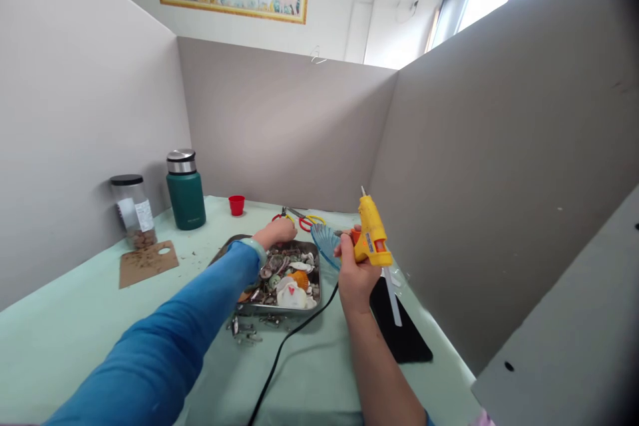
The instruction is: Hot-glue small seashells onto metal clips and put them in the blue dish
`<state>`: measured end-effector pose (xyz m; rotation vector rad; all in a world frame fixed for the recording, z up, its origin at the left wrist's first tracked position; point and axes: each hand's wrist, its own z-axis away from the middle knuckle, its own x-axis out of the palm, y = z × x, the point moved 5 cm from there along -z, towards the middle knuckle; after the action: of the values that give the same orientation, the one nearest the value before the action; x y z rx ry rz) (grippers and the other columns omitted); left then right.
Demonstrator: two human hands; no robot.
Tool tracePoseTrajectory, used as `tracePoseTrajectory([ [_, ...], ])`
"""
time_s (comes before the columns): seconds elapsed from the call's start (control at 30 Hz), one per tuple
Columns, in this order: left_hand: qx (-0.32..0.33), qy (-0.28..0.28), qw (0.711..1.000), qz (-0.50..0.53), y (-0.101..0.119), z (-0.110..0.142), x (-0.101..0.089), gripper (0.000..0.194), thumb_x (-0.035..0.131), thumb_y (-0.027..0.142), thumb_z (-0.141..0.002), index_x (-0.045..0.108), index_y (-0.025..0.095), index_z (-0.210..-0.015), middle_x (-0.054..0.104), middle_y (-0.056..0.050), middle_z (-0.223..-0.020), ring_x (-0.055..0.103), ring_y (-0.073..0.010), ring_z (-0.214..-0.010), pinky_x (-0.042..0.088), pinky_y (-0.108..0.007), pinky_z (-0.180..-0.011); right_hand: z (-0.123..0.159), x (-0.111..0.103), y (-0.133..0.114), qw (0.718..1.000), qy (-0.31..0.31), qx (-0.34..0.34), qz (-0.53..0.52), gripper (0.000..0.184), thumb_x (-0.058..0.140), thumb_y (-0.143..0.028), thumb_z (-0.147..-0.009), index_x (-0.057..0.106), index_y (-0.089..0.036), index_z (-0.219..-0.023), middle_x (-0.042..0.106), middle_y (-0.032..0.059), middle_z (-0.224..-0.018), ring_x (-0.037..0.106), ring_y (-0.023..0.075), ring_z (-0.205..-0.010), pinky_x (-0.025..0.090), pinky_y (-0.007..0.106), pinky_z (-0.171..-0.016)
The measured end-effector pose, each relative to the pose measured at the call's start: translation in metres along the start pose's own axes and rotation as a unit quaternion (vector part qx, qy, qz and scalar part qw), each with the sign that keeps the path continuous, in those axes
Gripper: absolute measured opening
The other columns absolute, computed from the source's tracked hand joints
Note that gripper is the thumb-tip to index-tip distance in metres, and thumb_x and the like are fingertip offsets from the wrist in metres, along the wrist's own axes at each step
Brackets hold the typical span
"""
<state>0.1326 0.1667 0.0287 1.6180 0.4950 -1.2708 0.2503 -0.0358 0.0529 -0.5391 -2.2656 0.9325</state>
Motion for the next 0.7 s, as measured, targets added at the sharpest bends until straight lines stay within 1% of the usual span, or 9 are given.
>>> tracePoseTrajectory([
  [0.13, -0.002, -0.018, 0.995, -0.101, -0.023, 0.02, -0.009, 0.03, 0.053, 0.031, -0.089, 0.055, 0.019, -0.116, 0.056, -0.009, -0.119, 0.059, -0.0209, -0.099, 0.051, -0.041, -0.082, 0.0, 0.003, 0.011, 1.0, -0.005, 0.008, -0.003, 0.031, 0.064, -0.036, -0.078, 0.054, -0.018, -0.101, 0.059, 0.0011, -0.08, 0.053, 0.0097, -0.054, 0.051, 0.024, -0.056],
  [0.2, -0.009, -0.009, 0.991, -0.131, -0.031, 0.03, -0.016, 0.03, 0.053, 0.031, -0.089, 0.055, 0.019, -0.116, 0.056, -0.009, -0.119, 0.059, -0.0209, -0.099, 0.051, -0.041, -0.083, 0.001, 0.004, 0.018, 1.0, -0.006, 0.015, 0.008, 0.033, 0.065, -0.038, -0.077, 0.054, -0.017, -0.101, 0.06, 0.0021, -0.082, 0.053, 0.0102, -0.054, 0.051, 0.025, -0.056],
  [0.3, -0.034, 0.025, 0.987, -0.156, -0.046, 0.046, -0.032, 0.031, 0.054, 0.031, -0.089, 0.055, 0.018, -0.116, 0.056, -0.01, -0.119, 0.059, -0.0213, -0.099, 0.051, -0.041, -0.082, 0.002, 0.005, 0.026, 0.999, -0.009, 0.024, 0.033, 0.036, 0.064, -0.04, -0.076, 0.054, -0.016, -0.101, 0.061, 0.0036, -0.085, 0.055, 0.0109, -0.055, 0.051, 0.025, -0.057],
  [0.43, -0.094, 0.075, 0.978, -0.171, -0.083, 0.073, -0.056, 0.032, 0.055, 0.031, -0.088, 0.055, 0.017, -0.117, 0.056, -0.01, -0.119, 0.059, -0.0218, -0.099, 0.051, -0.041, -0.082, -0.002, 0.002, 0.032, 0.997, -0.005, 0.031, 0.076, 0.035, 0.063, -0.041, -0.075, 0.056, -0.015, -0.098, 0.062, 0.0042, -0.082, 0.056, 0.0124, -0.057, 0.051, 0.026, -0.058],
  [0.53, -0.149, 0.089, 0.969, -0.175, -0.114, 0.097, -0.061, 0.034, 0.056, 0.033, -0.087, 0.055, 0.015, -0.116, 0.058, -0.011, -0.117, 0.059, -0.0233, -0.099, 0.051, -0.043, -0.081, -0.008, -0.002, 0.039, 0.992, 0.011, 0.041, 0.118, 0.033, 0.063, -0.04, -0.074, 0.058, -0.014, -0.094, 0.063, 0.005, -0.083, 0.057, 0.0133, -0.056, 0.05, 0.027, -0.059],
  [0.57, -0.161, 0.089, 0.968, -0.171, -0.122, 0.103, -0.06, 0.034, 0.061, 0.035, -0.083, 0.061, 0.012, -0.107, 0.062, -0.016, -0.109, 0.061, -0.0294, -0.097, 0.05, -0.044, -0.079, -0.01, -0.004, 0.043, 0.991, 0.017, 0.049, 0.124, 0.034, 0.063, -0.04, -0.073, 0.058, -0.014, -0.095, 0.063, 0.0045, -0.083, 0.057, 0.0132, -0.056, 0.05, 0.027, -0.059],
  [0.6, -0.166, 0.089, 0.968, -0.168, -0.127, 0.109, -0.058, 0.033, 0.062, 0.038, -0.08, 0.065, 0.012, -0.099, 0.065, -0.02, -0.103, 0.061, -0.0334, -0.096, 0.049, -0.043, -0.077, -0.012, -0.005, 0.047, 0.99, 0.018, 0.06, 0.124, 0.035, 0.063, -0.039, -0.072, 0.058, -0.015, -0.095, 0.062, 0.0038, -0.083, 0.057, 0.0131, -0.055, 0.049, 0.027, -0.058],
  [0.63, -0.164, 0.088, 0.969, -0.163, -0.131, 0.113, -0.055, 0.03, 0.062, 0.039, -0.078, 0.067, 0.013, -0.091, 0.068, -0.021, -0.097, 0.063, -0.0347, -0.094, 0.049, -0.041, -0.076, -0.013, -0.006, 0.052, 0.99, 0.017, 0.073, 0.12, 0.036, 0.064, -0.039, -0.071, 0.058, -0.015, -0.096, 0.062, 0.0029, -0.082, 0.057, 0.013, -0.055, 0.049, 0.027, -0.058],
  [0.7, -0.151, 0.093, 0.971, -0.159, -0.136, 0.117, -0.052, 0.024, 0.06, 0.037, -0.076, 0.069, 0.015, -0.08, 0.07, -0.021, -0.093, 0.064, -0.0344, -0.094, 0.048, -0.036, -0.075, -0.014, -0.007, 0.06, 0.988, 0.01, 0.102, 0.113, 0.038, 0.065, -0.04, -0.069, 0.058, -0.015, -0.097, 0.061, 0.0015, -0.081, 0.058, 0.0132, -0.056, 0.048, 0.027, -0.058],
])
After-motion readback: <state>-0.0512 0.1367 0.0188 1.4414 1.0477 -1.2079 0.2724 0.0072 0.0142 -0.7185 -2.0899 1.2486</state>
